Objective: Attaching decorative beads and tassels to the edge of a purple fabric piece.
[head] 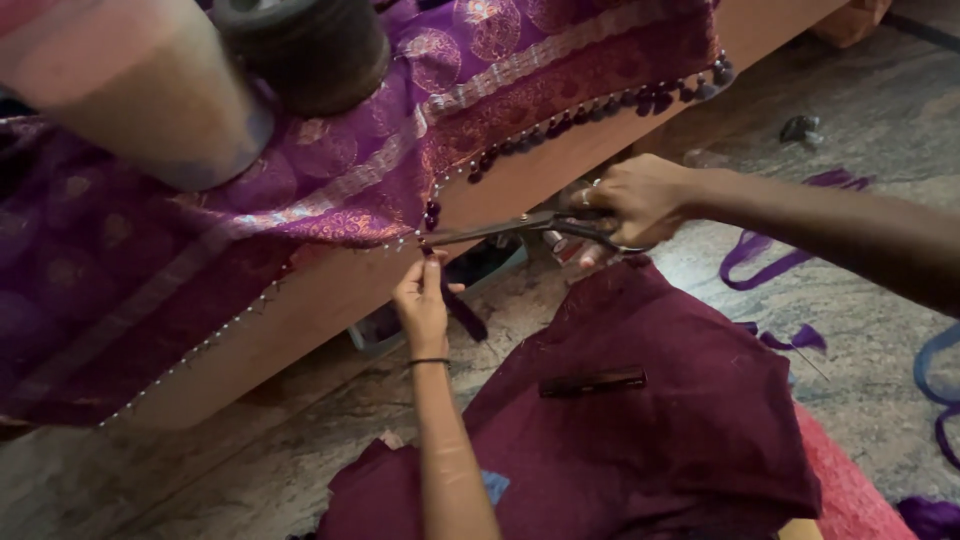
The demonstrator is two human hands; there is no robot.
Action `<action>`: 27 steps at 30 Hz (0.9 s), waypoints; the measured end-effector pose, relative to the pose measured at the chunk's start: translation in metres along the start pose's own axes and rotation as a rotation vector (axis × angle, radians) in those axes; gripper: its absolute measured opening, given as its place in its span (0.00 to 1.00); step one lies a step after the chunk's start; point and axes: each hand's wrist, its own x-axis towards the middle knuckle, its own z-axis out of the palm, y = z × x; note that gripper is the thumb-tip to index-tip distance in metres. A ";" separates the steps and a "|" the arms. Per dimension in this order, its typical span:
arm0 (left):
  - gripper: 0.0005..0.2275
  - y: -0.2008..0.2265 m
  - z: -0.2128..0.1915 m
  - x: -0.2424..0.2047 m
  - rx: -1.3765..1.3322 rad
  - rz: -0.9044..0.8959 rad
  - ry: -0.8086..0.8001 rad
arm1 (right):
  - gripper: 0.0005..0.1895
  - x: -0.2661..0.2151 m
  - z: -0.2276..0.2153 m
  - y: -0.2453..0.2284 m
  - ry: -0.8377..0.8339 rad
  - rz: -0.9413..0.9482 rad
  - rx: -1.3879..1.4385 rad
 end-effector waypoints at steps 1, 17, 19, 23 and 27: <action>0.13 0.002 0.001 -0.001 -0.006 -0.003 0.001 | 0.51 0.005 -0.003 -0.002 -0.027 0.003 -0.049; 0.11 0.013 -0.001 -0.001 0.076 -0.038 0.048 | 0.50 0.044 -0.026 -0.035 -0.151 -0.030 -0.146; 0.10 0.010 -0.002 0.002 0.256 0.009 0.057 | 0.47 0.038 -0.037 -0.049 -0.167 -0.024 -0.159; 0.10 0.014 0.004 0.004 0.455 -0.014 0.107 | 0.39 0.056 -0.019 -0.031 -0.203 -0.001 -0.021; 0.10 0.002 0.007 0.004 0.018 -0.061 0.133 | 0.22 0.044 -0.029 -0.046 -0.188 0.038 -0.106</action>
